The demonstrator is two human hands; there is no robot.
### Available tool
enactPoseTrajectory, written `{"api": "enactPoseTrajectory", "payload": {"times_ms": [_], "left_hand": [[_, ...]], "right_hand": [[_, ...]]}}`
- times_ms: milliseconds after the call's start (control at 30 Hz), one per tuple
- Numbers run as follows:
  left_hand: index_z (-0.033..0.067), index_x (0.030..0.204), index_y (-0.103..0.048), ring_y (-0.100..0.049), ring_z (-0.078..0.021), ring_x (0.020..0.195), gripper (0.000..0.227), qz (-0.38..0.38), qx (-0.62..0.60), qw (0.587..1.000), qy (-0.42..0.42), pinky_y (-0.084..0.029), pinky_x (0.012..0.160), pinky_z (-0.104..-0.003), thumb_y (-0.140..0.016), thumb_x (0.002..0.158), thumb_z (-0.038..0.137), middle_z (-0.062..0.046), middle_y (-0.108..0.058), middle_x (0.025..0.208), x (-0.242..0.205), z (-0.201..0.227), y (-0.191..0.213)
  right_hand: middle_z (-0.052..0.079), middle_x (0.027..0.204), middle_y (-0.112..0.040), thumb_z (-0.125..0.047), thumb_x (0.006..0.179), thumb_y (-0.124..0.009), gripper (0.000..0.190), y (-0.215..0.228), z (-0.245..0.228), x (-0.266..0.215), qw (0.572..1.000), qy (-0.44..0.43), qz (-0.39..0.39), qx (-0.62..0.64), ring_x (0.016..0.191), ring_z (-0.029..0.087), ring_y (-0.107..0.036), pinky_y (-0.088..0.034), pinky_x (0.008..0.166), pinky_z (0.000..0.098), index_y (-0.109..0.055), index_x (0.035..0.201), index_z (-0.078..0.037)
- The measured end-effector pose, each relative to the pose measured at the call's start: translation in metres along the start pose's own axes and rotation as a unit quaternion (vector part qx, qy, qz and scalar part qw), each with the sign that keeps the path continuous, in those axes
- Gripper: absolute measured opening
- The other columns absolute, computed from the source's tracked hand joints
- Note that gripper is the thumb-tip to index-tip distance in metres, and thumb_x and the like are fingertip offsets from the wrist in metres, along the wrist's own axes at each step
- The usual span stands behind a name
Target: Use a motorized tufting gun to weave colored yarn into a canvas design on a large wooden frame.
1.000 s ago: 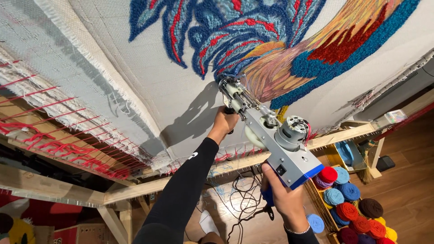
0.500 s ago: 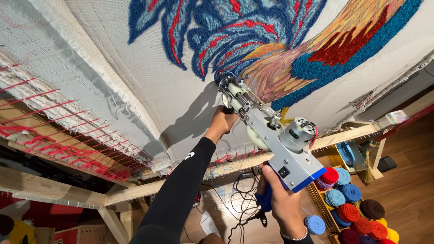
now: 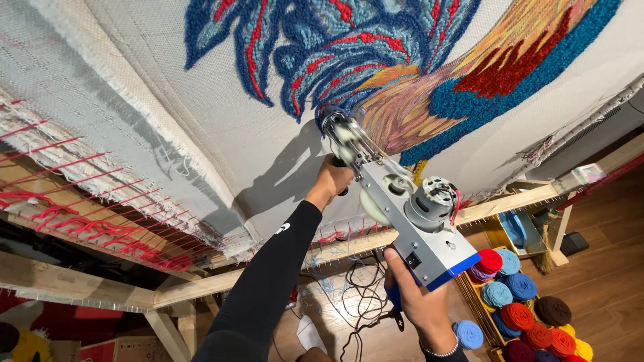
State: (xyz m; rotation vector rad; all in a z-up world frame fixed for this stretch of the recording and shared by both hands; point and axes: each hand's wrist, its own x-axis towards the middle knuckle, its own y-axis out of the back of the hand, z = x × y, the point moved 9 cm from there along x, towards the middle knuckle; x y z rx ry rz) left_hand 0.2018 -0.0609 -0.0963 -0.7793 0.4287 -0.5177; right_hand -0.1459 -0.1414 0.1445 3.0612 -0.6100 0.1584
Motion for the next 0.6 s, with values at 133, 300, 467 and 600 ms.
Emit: {"api": "enactPoseTrajectory", "payload": {"times_ms": [133,300,467,600], "left_hand": [[0.0044,0.079,-0.056,-0.05,-0.0135,0.046,0.019,0.084,0.222,0.97,-0.06,-0.033,0.039,-0.03,-0.063,0.088,0.019,-0.003,-0.055,0.059,-0.05,0.039,-0.044],[-0.0026,0.083,-0.056,-0.05,-0.0159,0.053,0.017,0.152,0.398,0.899,-0.105,-0.033,0.043,-0.035,-0.067,0.087,0.01,-0.005,-0.056,0.064,-0.077,0.067,-0.067],[0.0045,0.092,-0.056,-0.055,-0.015,0.057,0.014,0.106,0.501,0.836,-0.195,-0.044,0.048,-0.035,-0.068,0.085,0.007,-0.007,-0.061,0.069,-0.034,0.033,-0.023],[0.0011,0.09,-0.058,-0.058,-0.0142,0.062,0.018,0.043,0.39,0.91,-0.132,-0.046,0.051,-0.034,-0.074,0.084,0.007,-0.008,-0.064,0.074,-0.1,0.033,-0.096]], "right_hand": [[0.003,0.059,-0.062,-0.01,0.09,-0.072,0.013,0.0,-0.005,0.001,1.0,0.003,0.003,-0.01,0.049,0.011,-0.058,-0.044,0.045,0.026,-0.066,0.081,-0.002],[0.003,0.059,-0.062,-0.011,0.092,-0.07,0.015,0.0,-0.012,-0.002,1.0,0.023,-0.015,0.006,0.05,0.011,-0.058,-0.045,0.046,0.0258,-0.065,0.081,-0.002],[0.006,0.06,-0.06,-0.013,0.09,-0.069,0.013,0.014,-0.004,-0.009,0.998,-0.034,0.002,0.051,0.05,0.014,-0.057,-0.045,0.047,0.0289,-0.064,0.086,-0.001],[0.009,0.06,-0.058,-0.017,0.09,-0.067,0.02,0.06,0.022,-0.014,0.993,-0.061,-0.008,0.1,0.05,0.019,-0.056,-0.047,0.049,0.0335,-0.062,0.089,0.002]]}}
